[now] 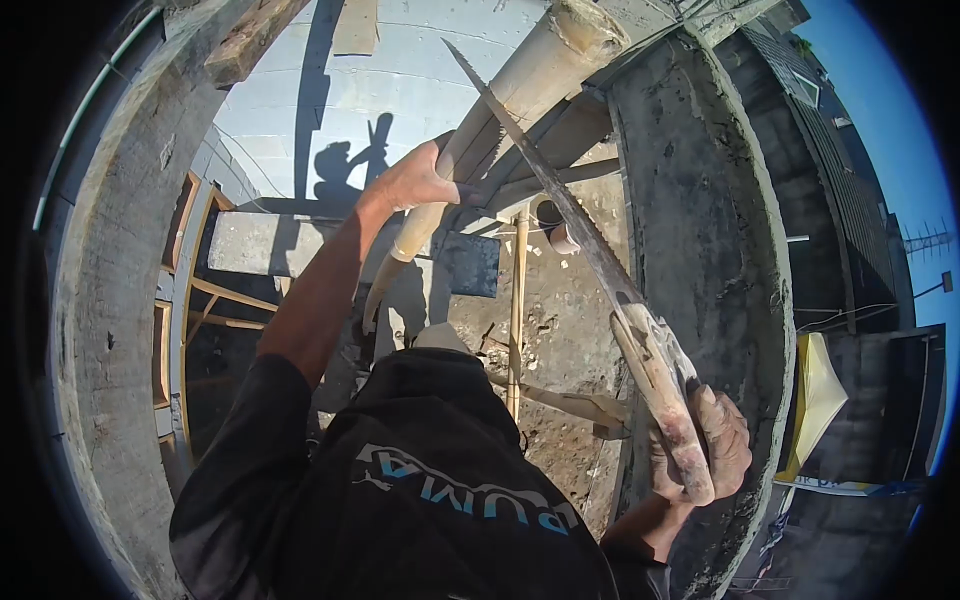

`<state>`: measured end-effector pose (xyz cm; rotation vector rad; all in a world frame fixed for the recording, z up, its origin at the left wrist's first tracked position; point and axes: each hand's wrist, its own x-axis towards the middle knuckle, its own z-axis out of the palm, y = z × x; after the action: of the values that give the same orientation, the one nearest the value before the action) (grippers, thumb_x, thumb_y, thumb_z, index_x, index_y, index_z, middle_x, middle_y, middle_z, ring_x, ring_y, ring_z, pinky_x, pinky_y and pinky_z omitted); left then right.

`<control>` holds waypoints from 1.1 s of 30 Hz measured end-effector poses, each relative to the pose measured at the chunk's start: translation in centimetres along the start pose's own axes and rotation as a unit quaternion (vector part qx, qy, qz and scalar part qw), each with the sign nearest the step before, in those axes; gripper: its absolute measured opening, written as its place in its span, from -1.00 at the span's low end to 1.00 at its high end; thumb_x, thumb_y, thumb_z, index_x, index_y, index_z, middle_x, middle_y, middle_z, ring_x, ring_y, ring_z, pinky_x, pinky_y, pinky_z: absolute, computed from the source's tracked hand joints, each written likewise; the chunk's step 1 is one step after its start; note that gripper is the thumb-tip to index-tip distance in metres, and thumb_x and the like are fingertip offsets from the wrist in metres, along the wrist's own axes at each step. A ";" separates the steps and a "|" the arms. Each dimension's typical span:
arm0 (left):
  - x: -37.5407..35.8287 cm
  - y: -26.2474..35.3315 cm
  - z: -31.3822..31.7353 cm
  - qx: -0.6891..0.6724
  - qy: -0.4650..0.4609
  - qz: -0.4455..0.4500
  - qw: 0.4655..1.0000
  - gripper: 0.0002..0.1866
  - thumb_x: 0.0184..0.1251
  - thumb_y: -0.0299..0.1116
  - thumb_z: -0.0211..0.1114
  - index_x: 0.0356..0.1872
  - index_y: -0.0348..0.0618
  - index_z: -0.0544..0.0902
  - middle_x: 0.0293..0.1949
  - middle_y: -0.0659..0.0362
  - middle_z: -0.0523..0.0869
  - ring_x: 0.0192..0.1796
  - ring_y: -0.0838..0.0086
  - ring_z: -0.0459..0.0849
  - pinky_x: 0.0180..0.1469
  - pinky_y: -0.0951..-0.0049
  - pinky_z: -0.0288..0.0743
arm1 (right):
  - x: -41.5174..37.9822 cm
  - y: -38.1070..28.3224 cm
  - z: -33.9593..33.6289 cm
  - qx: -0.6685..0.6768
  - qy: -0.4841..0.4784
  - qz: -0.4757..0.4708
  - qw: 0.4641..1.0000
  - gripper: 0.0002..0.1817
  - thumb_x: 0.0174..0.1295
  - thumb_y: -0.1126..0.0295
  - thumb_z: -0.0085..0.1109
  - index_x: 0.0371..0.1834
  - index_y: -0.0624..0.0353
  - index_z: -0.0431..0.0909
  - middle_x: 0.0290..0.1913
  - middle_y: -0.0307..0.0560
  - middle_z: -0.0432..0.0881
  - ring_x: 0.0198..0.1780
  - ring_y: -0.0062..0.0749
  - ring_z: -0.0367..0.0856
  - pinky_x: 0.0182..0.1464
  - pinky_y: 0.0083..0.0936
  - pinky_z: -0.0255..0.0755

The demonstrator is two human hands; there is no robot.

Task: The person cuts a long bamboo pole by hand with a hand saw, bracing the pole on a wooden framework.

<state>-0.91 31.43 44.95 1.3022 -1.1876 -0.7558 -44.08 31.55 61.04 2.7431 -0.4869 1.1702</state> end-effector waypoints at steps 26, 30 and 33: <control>0.8 -3.6 0.2 0.092 0.164 -0.003 0.982 -0.18 -0.15 0.01 0.59 0.08 -0.37 0.52 -0.09 -0.16 0.71 -0.03 0.15 0.71 0.09 0.27 0.52 | -3.5 2.5 1.0 0.206 0.182 0.229 0.934 -0.76 0.56 0.28 -0.03 -0.29 0.17 0.40 -0.25 -0.15 0.42 0.01 -0.32 0.49 0.27 -0.23 0.37; -3.0 -2.0 2.1 0.059 0.247 0.085 0.963 -0.25 -0.11 -0.11 0.62 0.08 -0.29 0.47 -0.08 -0.14 0.69 -0.03 0.10 0.74 0.03 0.23 0.58 | -3.5 2.6 5.6 0.275 0.175 0.300 0.897 -0.68 0.55 0.25 -0.01 -0.37 0.22 0.38 -0.40 -0.23 0.32 -0.20 -0.35 0.43 0.10 -0.30 0.40; -5.8 -1.0 2.9 0.086 0.270 0.086 0.955 -0.24 -0.11 -0.11 0.65 0.07 -0.27 0.46 -0.13 -0.09 0.70 -0.09 0.15 0.74 -0.05 0.23 0.59 | -2.7 1.3 9.6 0.221 0.101 0.384 0.891 -0.67 0.51 0.20 0.08 -0.12 0.32 0.54 -0.27 -0.16 0.56 -0.17 -0.34 0.51 0.04 -0.39 0.40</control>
<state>-5.04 35.77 42.34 1.4083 -0.9150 -0.1470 -39.67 28.76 52.41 2.7781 -1.5449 1.9091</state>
